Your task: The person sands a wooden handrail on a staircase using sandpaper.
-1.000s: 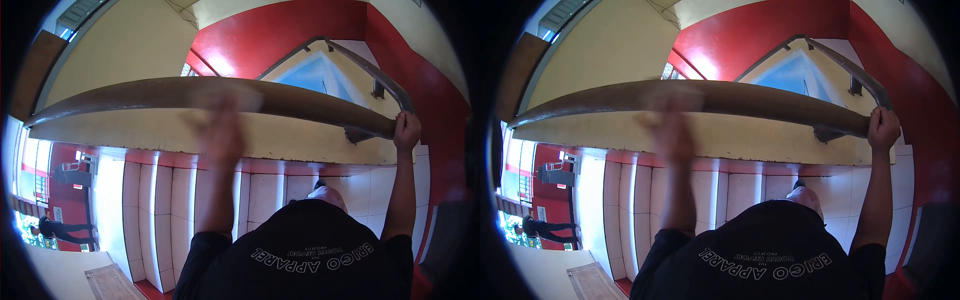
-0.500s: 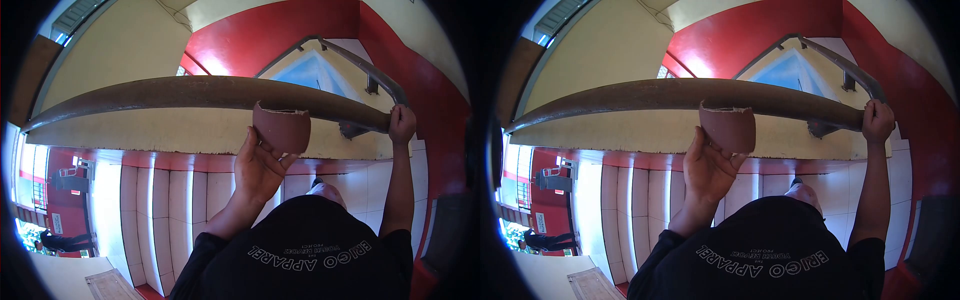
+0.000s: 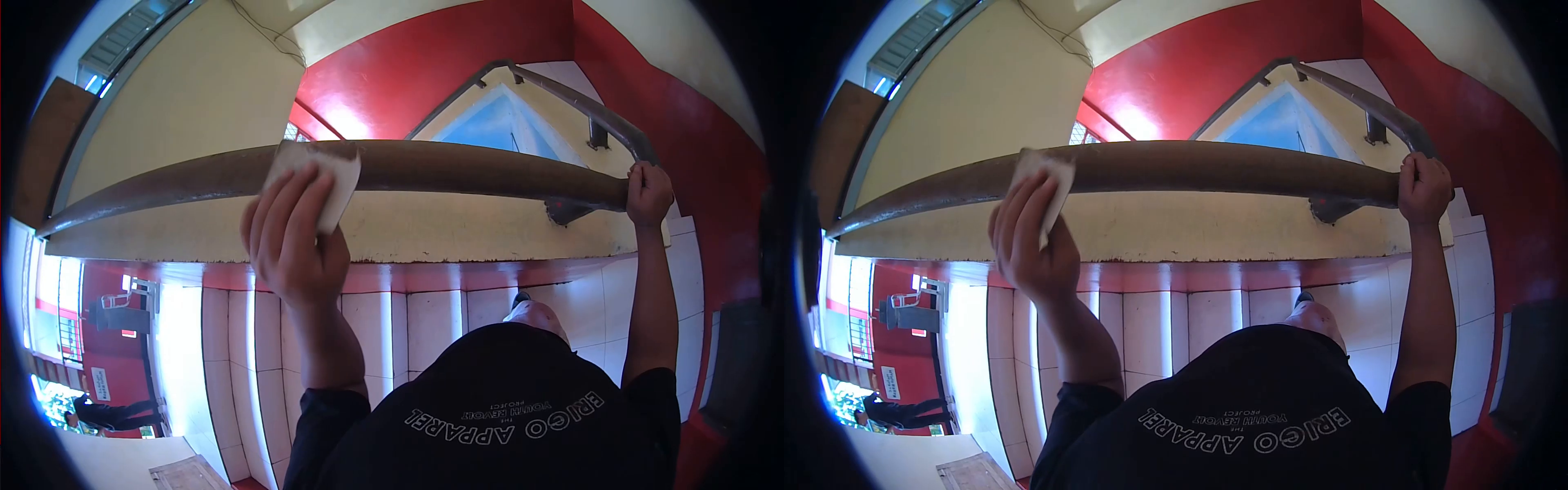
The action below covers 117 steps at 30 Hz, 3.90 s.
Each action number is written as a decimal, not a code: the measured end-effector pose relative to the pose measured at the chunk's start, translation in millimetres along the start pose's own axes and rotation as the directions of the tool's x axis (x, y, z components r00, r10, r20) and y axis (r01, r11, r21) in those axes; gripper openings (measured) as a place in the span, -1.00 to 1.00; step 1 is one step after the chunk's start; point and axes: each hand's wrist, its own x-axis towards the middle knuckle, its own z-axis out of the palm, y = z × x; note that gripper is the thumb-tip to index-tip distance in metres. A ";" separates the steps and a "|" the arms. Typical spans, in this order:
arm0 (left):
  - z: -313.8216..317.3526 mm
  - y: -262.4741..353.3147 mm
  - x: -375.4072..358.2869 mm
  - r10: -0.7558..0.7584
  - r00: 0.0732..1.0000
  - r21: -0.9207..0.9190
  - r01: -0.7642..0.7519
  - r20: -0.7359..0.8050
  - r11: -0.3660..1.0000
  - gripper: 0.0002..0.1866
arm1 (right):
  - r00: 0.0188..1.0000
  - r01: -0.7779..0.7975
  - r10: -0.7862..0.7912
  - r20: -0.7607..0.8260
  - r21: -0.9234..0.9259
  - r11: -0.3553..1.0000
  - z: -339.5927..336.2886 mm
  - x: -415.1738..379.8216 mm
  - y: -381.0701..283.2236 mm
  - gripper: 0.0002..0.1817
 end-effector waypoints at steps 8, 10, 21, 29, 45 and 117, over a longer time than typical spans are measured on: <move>92.2 93.7 2.4 0.312 0.855 -0.255 -0.220 0.415 0.942 -0.72 | 1.000 -0.015 0.015 0.004 0.010 1.000 2.2 -3.9 0.8 -0.84; 83.7 94.8 4.4 0.313 0.859 -0.240 -0.231 0.405 0.943 -0.73 | 1.000 -0.011 0.011 -0.006 0.011 1.000 2.3 -0.1 3.2 -0.84; 102.1 92.4 45.4 -0.034 0.661 0.066 -0.024 0.749 0.998 -0.80 | 0.999 -0.037 0.037 -0.005 -0.026 0.999 1.2 -2.2 0.6 -0.85; 46.0 37.9 53.0 -0.133 0.835 0.091 0.100 0.534 0.991 -0.74 | 1.000 -0.015 0.015 -0.026 -0.011 1.000 1.3 -1.8 4.9 -0.85; -9.9 -8.6 -28.2 -0.190 0.981 0.005 0.190 0.040 0.982 -0.64 | 1.000 -0.020 0.020 -0.001 -0.016 1.000 1.2 -4.7 4.2 -0.84; 19.2 -28.7 56.2 -0.223 0.881 0.332 0.080 0.417 0.940 -0.71 | 0.734 -0.124 -0.654 0.181 0.983 0.133 -114.5 114.9 -34.7 -0.46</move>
